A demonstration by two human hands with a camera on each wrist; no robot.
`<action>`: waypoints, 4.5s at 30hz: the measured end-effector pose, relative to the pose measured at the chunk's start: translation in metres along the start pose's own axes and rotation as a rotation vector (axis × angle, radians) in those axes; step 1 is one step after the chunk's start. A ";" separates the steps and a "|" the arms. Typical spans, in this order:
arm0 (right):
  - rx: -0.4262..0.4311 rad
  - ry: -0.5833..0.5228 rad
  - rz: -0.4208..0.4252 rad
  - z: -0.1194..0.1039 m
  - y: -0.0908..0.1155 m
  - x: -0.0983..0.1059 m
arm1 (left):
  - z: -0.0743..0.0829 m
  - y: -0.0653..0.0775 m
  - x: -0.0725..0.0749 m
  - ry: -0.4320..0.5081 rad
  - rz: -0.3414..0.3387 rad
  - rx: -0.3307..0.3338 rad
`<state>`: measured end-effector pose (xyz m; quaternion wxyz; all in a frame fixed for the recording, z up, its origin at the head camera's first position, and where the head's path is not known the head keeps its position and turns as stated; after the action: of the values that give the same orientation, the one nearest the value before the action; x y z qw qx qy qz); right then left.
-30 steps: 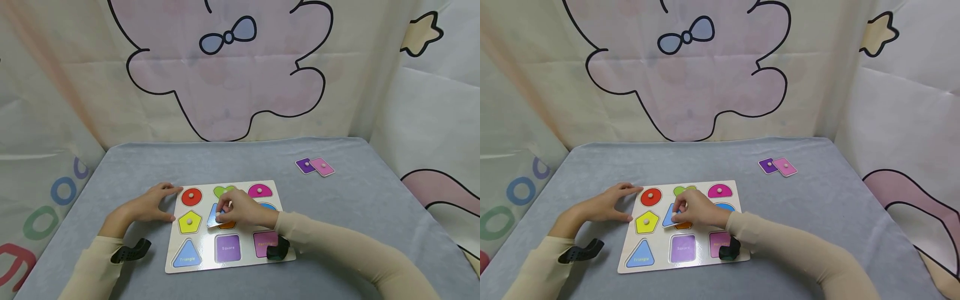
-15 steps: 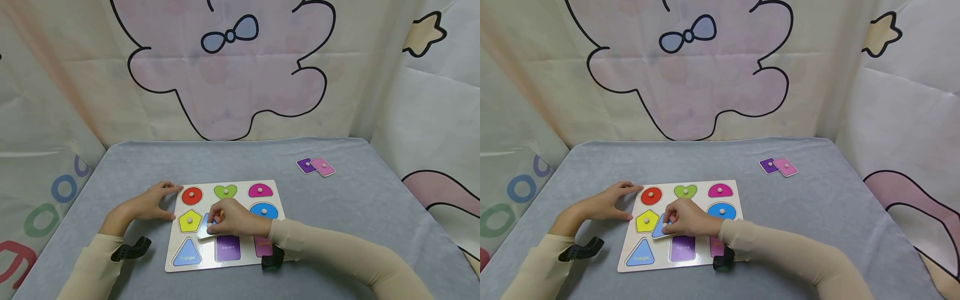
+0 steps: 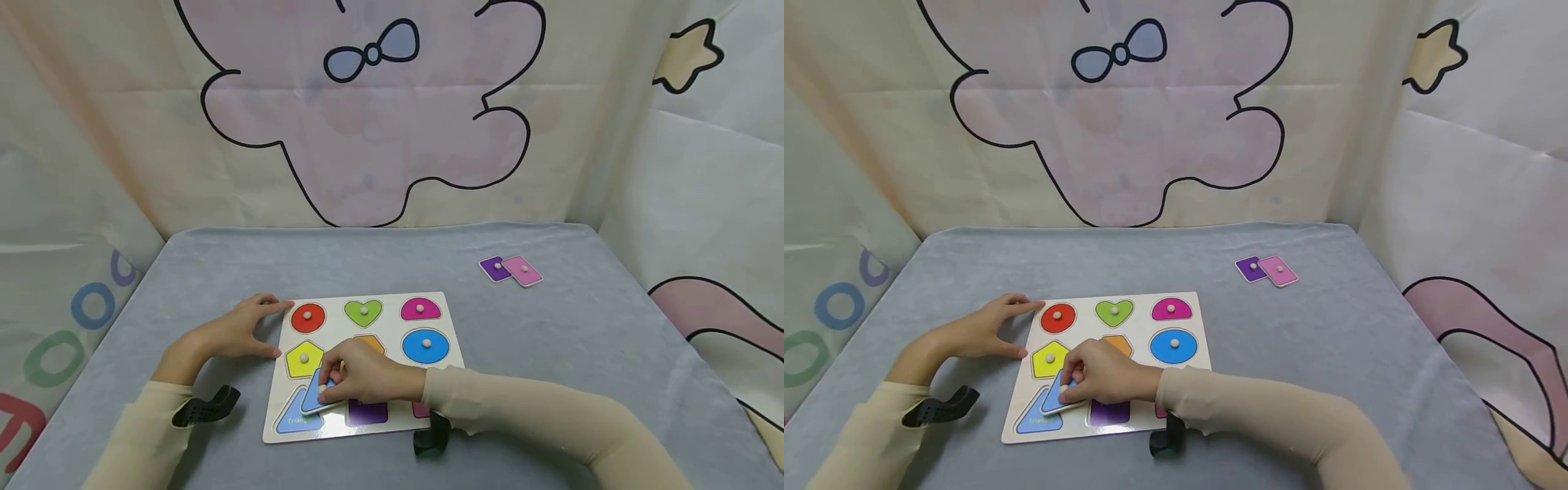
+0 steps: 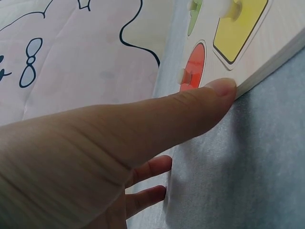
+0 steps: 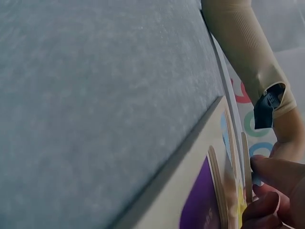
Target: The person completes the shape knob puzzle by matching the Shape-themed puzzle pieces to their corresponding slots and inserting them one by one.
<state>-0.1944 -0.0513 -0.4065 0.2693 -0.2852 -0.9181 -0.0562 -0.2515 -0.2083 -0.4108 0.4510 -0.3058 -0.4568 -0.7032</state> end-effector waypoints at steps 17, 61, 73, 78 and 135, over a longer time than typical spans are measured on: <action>0.008 0.008 -0.033 -0.008 -0.013 -0.023 | -0.003 0.003 -0.001 0.013 0.009 -0.023; -0.028 0.111 -0.087 -0.013 -0.018 -0.037 | 0.002 0.003 0.004 -0.003 0.004 -0.038; -0.004 0.067 -0.137 -0.012 -0.019 -0.038 | 0.002 0.004 0.003 -0.003 0.008 -0.049; -0.002 0.051 -0.137 -0.013 -0.018 -0.037 | 0.001 0.004 0.002 -0.005 0.010 -0.043; 0.079 -0.140 0.107 0.017 0.023 0.068 | -0.001 0.001 0.000 0.006 0.021 -0.013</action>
<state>-0.2369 0.0056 -0.3866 0.2181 -0.3261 -0.9197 0.0148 -0.2508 -0.2094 -0.4105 0.4578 -0.3112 -0.4477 -0.7023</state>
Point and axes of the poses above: each hand's wrist, its own y-axis away from the middle knuckle, its own x-axis out of the back of the hand, z = x × y, the point moved 10 cm from there along -y, towards the middle knuckle, and after that the axes turned 12 degrees about x, right-handed, at the moved point
